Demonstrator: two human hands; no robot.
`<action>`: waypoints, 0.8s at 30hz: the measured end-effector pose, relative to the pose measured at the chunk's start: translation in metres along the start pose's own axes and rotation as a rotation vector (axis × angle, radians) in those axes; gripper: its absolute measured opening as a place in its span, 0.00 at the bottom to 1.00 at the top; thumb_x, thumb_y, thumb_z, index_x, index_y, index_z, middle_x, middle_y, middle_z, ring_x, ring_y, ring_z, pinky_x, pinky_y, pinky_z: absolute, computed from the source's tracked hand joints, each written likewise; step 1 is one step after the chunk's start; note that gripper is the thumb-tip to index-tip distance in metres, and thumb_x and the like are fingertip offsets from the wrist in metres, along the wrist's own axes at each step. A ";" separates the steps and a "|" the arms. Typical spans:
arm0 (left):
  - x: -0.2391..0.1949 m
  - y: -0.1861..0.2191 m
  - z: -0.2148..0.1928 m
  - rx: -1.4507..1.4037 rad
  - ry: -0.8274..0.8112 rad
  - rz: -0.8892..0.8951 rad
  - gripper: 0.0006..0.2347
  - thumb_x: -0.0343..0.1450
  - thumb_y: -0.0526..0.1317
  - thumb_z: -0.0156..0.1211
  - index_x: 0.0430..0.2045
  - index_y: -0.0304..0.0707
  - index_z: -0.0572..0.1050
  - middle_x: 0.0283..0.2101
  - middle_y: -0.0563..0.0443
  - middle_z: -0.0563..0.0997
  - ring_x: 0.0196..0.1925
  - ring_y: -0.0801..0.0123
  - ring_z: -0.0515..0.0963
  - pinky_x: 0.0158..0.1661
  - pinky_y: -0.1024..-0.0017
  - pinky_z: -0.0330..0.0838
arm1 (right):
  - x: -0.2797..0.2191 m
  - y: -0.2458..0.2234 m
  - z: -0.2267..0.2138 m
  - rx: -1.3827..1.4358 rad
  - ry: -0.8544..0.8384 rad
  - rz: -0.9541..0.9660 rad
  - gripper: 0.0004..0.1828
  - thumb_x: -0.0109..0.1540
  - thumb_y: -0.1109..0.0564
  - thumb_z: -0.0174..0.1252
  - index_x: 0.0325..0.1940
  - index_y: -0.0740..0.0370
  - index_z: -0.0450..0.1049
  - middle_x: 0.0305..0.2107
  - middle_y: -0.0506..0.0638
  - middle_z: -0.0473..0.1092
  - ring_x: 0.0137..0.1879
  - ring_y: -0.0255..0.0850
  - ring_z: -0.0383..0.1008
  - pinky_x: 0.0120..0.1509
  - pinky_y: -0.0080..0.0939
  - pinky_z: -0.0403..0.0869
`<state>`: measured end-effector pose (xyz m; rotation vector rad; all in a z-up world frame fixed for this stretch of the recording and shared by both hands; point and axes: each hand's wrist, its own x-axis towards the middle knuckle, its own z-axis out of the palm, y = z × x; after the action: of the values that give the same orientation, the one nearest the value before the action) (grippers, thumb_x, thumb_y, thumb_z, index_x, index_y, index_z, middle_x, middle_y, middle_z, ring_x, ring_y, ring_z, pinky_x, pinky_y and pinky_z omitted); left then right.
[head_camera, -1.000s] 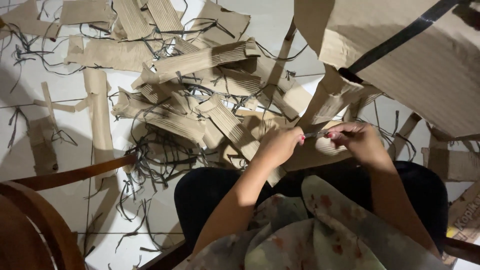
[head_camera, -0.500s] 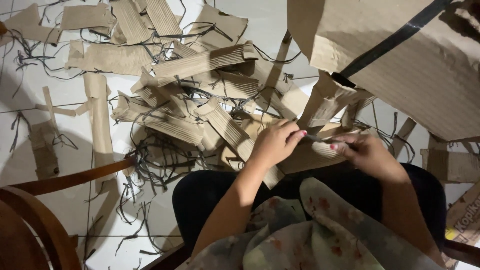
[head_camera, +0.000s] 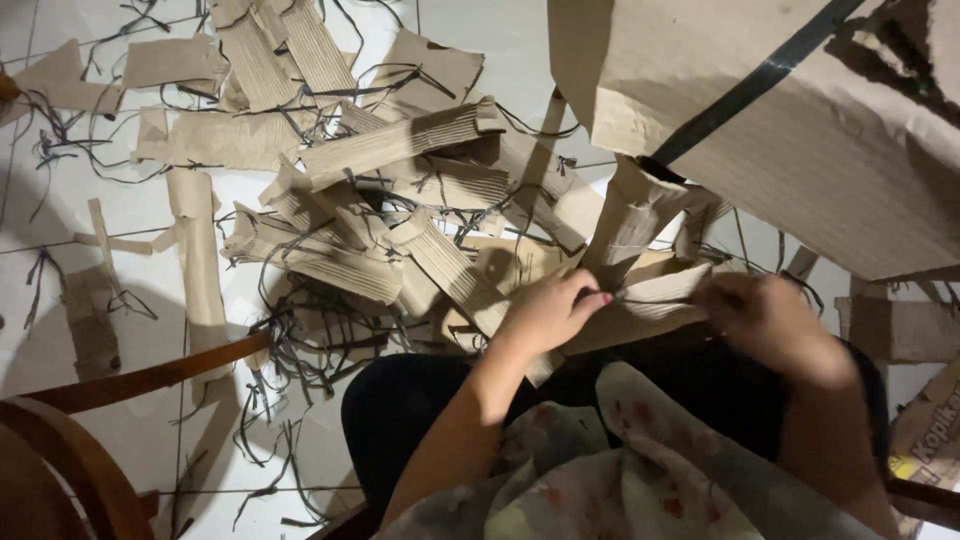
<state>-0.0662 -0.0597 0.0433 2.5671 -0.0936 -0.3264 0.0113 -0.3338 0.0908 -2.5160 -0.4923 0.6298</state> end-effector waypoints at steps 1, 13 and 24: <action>-0.004 -0.002 -0.001 -0.002 -0.003 0.001 0.18 0.78 0.56 0.42 0.41 0.45 0.74 0.33 0.52 0.80 0.25 0.69 0.77 0.30 0.71 0.70 | -0.004 0.002 -0.010 0.000 -0.001 0.004 0.09 0.60 0.57 0.61 0.44 0.56 0.83 0.28 0.49 0.82 0.28 0.42 0.77 0.38 0.41 0.75; -0.006 -0.025 0.040 -1.444 -1.013 0.427 0.19 0.74 0.43 0.59 0.09 0.42 0.64 0.14 0.63 0.61 0.14 0.80 0.52 0.17 0.78 0.45 | 0.032 0.113 -0.004 0.315 0.445 0.261 0.15 0.66 0.57 0.67 0.50 0.71 0.75 0.37 0.63 0.75 0.39 0.54 0.76 0.35 0.51 0.71; -0.004 -0.008 0.012 -1.386 -0.534 0.414 0.14 0.70 0.41 0.68 0.19 0.46 0.67 0.23 0.66 0.67 0.29 0.83 0.68 0.33 0.82 0.64 | 0.070 0.086 0.048 0.930 0.411 0.141 0.09 0.70 0.61 0.53 0.51 0.62 0.78 0.25 0.48 0.63 0.32 0.30 0.62 0.36 0.29 0.69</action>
<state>-0.0732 -0.0580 0.0301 1.0219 -0.4137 -0.6158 0.0637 -0.3544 -0.0168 -1.7096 0.1283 0.2656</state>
